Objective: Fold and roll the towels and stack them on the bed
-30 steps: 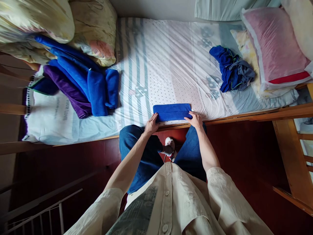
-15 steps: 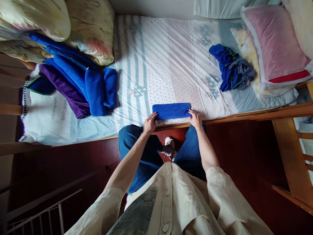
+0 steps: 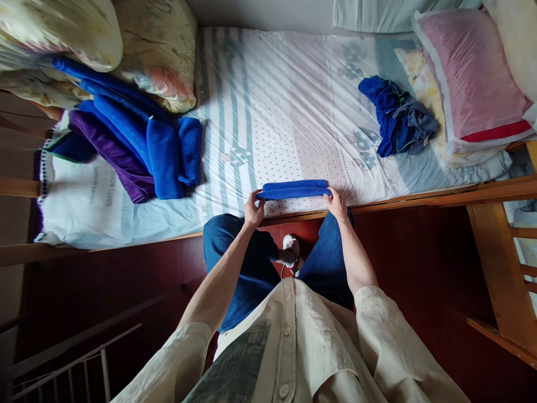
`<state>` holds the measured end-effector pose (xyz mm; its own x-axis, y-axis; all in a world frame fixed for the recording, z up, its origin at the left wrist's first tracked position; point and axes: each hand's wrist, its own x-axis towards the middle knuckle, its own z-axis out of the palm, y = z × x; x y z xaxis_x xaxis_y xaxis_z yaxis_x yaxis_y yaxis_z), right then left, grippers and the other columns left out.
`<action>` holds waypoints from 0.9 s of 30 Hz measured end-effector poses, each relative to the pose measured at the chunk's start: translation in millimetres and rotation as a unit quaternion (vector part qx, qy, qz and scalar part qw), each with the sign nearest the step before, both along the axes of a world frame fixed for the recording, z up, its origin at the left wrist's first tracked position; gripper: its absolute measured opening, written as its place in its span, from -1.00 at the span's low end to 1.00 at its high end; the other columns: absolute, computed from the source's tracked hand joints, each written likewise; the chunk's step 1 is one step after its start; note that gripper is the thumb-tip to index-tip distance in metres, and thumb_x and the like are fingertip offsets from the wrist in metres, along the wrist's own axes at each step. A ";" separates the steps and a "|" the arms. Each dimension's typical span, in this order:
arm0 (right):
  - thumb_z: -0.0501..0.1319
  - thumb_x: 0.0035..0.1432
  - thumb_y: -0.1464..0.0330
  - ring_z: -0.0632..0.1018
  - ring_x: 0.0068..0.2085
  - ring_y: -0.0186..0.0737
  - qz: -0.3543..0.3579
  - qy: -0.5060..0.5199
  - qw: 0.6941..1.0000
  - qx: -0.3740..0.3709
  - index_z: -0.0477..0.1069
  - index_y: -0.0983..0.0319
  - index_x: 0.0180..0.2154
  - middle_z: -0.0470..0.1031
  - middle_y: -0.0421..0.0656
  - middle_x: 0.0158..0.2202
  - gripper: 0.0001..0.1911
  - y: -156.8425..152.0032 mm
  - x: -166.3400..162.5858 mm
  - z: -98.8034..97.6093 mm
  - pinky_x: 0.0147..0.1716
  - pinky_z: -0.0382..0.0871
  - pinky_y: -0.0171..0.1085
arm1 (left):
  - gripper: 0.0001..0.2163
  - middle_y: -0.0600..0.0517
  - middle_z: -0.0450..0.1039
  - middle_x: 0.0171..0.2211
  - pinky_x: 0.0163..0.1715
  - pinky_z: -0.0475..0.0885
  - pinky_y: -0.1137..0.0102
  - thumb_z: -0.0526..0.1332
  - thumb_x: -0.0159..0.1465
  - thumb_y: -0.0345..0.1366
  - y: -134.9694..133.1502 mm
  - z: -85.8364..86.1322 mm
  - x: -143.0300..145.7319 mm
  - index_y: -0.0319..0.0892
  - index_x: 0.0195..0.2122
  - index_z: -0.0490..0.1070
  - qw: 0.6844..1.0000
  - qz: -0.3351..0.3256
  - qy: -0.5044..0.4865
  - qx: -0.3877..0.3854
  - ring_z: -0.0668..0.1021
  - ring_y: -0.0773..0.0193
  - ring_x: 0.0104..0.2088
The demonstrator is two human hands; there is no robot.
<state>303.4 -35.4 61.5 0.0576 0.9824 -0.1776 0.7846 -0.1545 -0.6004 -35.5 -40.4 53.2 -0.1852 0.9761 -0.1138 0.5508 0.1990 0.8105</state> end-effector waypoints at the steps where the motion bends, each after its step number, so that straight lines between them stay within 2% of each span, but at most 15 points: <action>1: 0.15 0.44 0.25 0.68 -0.11 -0.03 -0.009 -0.009 1.000 -0.006 0.50 0.23 0.17 0.69 -0.01 -0.16 -0.62 1.0 -0.1 -0.9 0.01 0.52 -0.16 | -0.64 -0.14 0.60 -0.02 0.11 0.51 0.21 0.14 0.33 -0.31 0.3 -1.0 0.3 -0.17 0.13 0.44 1.000 0.017 -0.003 -0.015 0.63 0.09 -0.01; 6: 0.15 0.47 0.18 0.67 0.00 0.06 -0.032 -0.042 0.998 -0.039 0.49 0.25 0.13 0.67 0.07 -0.05 -0.63 4.8 -0.6 -6.5 0.04 0.50 -0.12 | -0.71 -0.08 0.58 -0.24 -0.08 0.52 0.30 0.16 0.35 -0.29 1.4 -9.8 0.7 -0.15 0.05 0.49 0.994 0.072 0.006 -0.080 0.64 0.14 -0.20; 10: 0.14 0.48 0.16 0.66 0.06 0.09 -0.035 -0.053 0.996 -0.057 0.50 0.24 0.15 0.66 0.09 0.01 -0.61 4.8 -1.3 -6.5 0.10 0.49 -0.07 | -0.73 -0.05 0.57 -0.32 -0.10 0.51 0.30 0.15 0.35 -0.30 2.5 -15.8 -0.7 -0.13 0.01 0.55 0.992 0.079 0.013 -0.095 0.63 0.14 -0.24; 19: 0.12 0.49 0.13 0.65 0.08 0.12 -0.038 -0.067 0.993 -0.085 0.53 0.25 0.15 0.66 0.12 0.03 -0.57 5.0 -5.1 -0.4 0.14 0.47 -0.03 | -0.66 -0.16 0.64 -0.23 0.04 0.47 0.23 0.12 0.39 -0.30 5.4 -13.0 0.4 -0.24 0.07 0.58 0.986 0.082 0.046 -0.134 0.64 0.05 -0.13; 27: 0.09 0.51 0.16 0.63 0.10 0.05 -0.049 -0.101 0.986 -0.127 0.52 0.21 0.17 0.65 0.06 0.06 -0.59 6.2 -10.8 7.6 0.15 0.43 -0.10 | -0.69 -0.14 0.63 -0.24 -0.01 0.46 0.27 0.13 0.39 -0.31 9.0 -5.7 5.3 -0.24 0.06 0.55 0.979 0.101 0.052 -0.167 0.63 0.06 -0.16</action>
<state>292.5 -29.2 69.1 0.2091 0.8959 -0.3919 0.8577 -0.3605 -0.3665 -30.2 -31.3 47.5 -0.3977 0.8302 -0.3906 0.5491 0.5564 0.6237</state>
